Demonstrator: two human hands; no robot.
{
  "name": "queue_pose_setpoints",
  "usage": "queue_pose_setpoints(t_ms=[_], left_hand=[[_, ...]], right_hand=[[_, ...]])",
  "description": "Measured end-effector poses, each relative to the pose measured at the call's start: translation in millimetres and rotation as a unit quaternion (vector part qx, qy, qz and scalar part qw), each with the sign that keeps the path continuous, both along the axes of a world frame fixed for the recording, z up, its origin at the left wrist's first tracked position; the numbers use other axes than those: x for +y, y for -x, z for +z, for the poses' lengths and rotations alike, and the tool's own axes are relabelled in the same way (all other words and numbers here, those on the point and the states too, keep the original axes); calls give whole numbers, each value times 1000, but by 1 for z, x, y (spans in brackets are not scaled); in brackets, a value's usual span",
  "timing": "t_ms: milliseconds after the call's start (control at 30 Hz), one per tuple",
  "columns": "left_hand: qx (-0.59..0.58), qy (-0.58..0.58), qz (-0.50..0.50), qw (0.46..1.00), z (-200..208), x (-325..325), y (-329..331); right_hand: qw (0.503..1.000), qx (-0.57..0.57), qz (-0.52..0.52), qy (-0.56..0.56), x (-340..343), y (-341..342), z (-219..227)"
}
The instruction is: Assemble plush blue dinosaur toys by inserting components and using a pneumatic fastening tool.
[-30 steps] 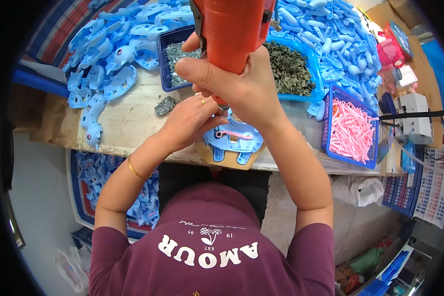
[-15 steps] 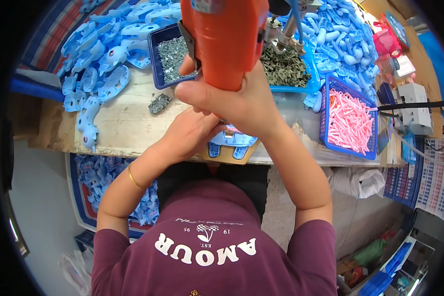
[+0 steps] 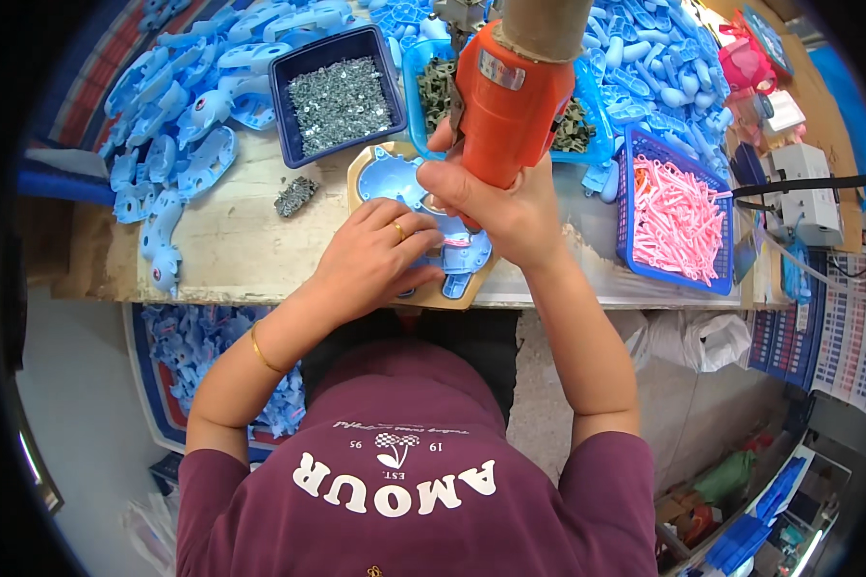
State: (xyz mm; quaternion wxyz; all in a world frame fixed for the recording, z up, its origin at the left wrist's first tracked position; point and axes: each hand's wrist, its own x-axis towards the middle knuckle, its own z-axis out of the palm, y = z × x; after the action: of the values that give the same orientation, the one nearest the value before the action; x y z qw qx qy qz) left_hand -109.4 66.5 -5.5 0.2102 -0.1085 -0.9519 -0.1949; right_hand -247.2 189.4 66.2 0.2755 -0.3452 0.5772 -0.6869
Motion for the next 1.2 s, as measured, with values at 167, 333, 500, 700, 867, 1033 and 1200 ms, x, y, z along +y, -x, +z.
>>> queue_pose_setpoints(t_ms=[167,333,500,700,867,1033,1200], left_hand=[[3,-5,2,1000,-2,2,1],[-46,-6,15,999,2,2,0],[-35,2,22,999,3,4,0],[-2,-37,19,999,0,3,-2],[22,-67,53,996,11,-3,-11],[36,-88,97,991,7,-16,-33],[31,-93,101,990,-2,-16,-46]], right_hand=[[999,7,-38,-6,0,-4,-1],[998,24,-50,-9,2,-8,-10],[997,32,-70,-14,0,-13,-12],[999,37,-23,-29,-1,-6,-1],[987,100,56,112,-30,-18,37],[946,320,-7,49,-24,-13,74],[889,358,-258,124,-17,39,134]])
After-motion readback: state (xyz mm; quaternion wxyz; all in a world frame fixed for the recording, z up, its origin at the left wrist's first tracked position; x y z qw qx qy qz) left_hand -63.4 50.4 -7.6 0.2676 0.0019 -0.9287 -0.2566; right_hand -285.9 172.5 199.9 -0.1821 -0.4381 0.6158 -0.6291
